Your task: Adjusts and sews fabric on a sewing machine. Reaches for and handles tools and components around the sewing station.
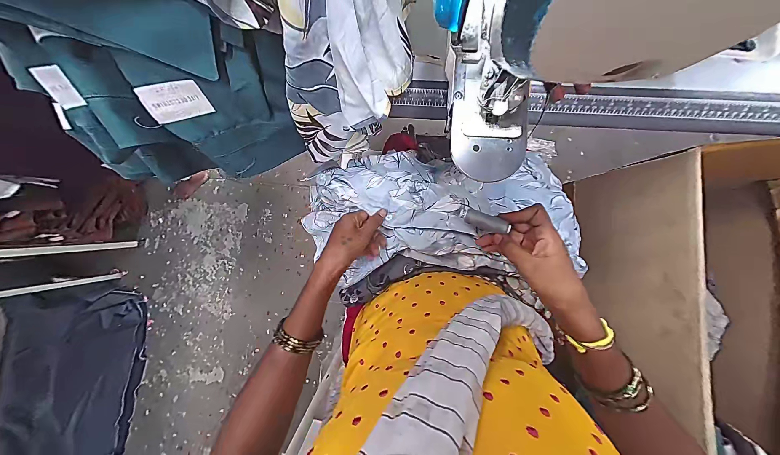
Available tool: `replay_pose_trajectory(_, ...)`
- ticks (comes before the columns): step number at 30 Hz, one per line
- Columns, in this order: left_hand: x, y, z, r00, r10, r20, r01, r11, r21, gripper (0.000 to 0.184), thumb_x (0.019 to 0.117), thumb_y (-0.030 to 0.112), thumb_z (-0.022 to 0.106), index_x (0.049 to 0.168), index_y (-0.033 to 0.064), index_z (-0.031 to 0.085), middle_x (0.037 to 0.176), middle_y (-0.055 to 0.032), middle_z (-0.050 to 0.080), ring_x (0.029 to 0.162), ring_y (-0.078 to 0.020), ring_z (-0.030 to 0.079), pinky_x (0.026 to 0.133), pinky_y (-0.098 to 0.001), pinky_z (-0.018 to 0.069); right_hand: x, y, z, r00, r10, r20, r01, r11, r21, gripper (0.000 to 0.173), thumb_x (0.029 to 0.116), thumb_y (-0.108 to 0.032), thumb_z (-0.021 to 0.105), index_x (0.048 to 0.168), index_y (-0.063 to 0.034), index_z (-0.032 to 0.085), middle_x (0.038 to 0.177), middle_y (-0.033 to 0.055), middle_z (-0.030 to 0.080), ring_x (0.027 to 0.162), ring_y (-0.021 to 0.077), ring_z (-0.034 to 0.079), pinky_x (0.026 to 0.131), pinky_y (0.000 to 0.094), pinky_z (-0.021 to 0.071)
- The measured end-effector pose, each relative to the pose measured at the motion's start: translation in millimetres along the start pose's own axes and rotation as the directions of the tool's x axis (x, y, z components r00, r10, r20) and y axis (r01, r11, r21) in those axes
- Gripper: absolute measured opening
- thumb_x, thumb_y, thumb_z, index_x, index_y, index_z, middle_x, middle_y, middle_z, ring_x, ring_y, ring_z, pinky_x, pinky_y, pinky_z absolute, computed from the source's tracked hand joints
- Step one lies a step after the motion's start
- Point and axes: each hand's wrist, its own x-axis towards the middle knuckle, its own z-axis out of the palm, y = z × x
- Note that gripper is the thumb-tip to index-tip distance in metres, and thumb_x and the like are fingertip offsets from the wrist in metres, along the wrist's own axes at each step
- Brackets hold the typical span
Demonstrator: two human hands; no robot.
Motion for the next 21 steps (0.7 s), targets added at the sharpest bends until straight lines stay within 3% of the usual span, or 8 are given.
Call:
replay_pose_trajectory(3, -2.4, 0.5, 11.8, 0.956, 0.266, -0.124, -0.291, 0.916, -0.278, 0.017, 0.1094, 0.013, 0.046, 0.098, 0.0025, 0.054, 0.076, -0.0029, 0.072, 0.056, -0.0072, 0.066, 0.057, -0.0212, 0.0570, -1.6, 1.4, -0.9, 1.000, -0.012, -0.014, 0.012, 1.000, 0.007, 0.029, 0.0910, -0.001, 0.058, 0.119, -0.0034, 0.048, 0.098, 0.0035, 0.074, 0.083, 0.0136, 0.076, 0.078, 0.0299, 0.0644)
replay_pose_trajectory(6, -14.8, 6.7, 8.7, 0.884, 0.431, -0.178, -0.465, 0.843, -0.269, 0.014, 0.1078, 0.011, 0.048, 0.099, 0.0047, 0.057, 0.081, -0.0022, 0.075, 0.060, -0.0082, 0.070, 0.061, -0.0227, 0.0600, -1.4, 3.6, -5.2, 0.999, -0.016, -0.029, 0.017, 0.999, 0.035, 0.030, 0.0910, 0.001, 0.057, 0.119, -0.0018, 0.047, 0.100, 0.0048, 0.073, 0.082, 0.0152, 0.076, 0.077, 0.0313, 0.0652)
replay_pose_trajectory(18, -33.1, 13.3, 7.3, 0.851, 0.486, -0.198, -0.521, 0.825, -0.218, 0.015, 0.1065, 0.010, 0.048, 0.103, 0.0011, 0.060, 0.084, -0.0020, 0.076, 0.061, -0.0085, 0.070, 0.060, -0.0241, 0.0607, 4.8, 1.1, 1.3, 0.999, -0.043, -0.017, 0.043, 0.999, 0.030, 0.034, 0.0907, 0.000, 0.059, 0.122, 0.0030, 0.048, 0.102, 0.0058, 0.071, 0.081, 0.0140, 0.075, 0.075, 0.0314, 0.0649)
replay_pose_trajectory(21, -27.7, 12.4, 13.3, 0.851, 0.474, -0.226, -0.515, 0.838, -0.183, 0.018, 0.1076, 0.014, 0.045, 0.108, 0.0011, 0.057, 0.082, 0.0016, 0.075, 0.059, -0.0070, 0.068, 0.058, -0.0239, 0.0597, 13.7, -3.9, -15.6, 0.986, -0.145, -0.078, 0.142, 0.989, -0.044, 0.034, 0.0914, -0.002, 0.064, 0.121, 0.0063, 0.051, 0.105, 0.0081, 0.071, 0.081, 0.0134, 0.074, 0.074, 0.0314, 0.0655)
